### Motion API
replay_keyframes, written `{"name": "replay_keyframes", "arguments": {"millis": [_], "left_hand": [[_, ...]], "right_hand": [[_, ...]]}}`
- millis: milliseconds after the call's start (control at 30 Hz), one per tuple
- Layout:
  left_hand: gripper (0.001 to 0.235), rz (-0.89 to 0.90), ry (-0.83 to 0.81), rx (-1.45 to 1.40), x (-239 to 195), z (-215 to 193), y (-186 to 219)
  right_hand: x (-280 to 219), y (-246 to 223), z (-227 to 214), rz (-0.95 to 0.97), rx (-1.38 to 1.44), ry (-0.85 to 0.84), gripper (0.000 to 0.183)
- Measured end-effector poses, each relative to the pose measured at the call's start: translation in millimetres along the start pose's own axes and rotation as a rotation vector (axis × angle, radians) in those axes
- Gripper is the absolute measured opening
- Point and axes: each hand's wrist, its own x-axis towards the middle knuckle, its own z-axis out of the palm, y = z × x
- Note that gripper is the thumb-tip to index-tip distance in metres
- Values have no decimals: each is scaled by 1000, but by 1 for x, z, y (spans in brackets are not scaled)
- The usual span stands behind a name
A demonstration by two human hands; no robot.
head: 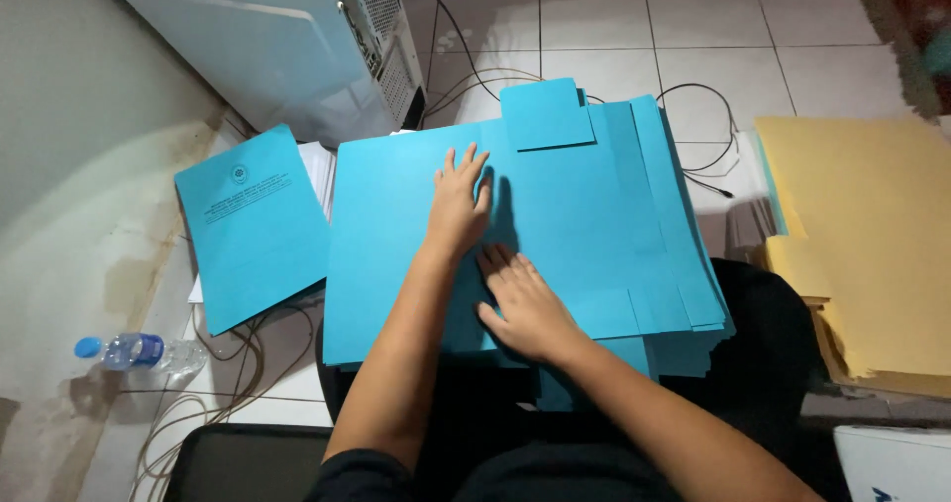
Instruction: The person sits on the floor and repeatedly folds light blue file folders in half. They smooth the creases with their hands and stack the folded files on top of each other.
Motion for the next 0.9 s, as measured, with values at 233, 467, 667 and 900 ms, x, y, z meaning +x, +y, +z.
{"name": "replay_keyframes", "arguments": {"millis": [233,467,667,900], "left_hand": [[49,-5,-134,303,-5,12,11],[50,-67,-139,285,-2,13,11],[50,-74,-136,269,-2,10,12],[51,-67,-150,274,-3,12,8]], "right_hand": [[-26,51,-12,54,220,28,67],[-81,93,-35,411,-138,94,67],[-120,103,-63,515,-172,-48,72],[-138,74,-93,409,-53,166,83]]}}
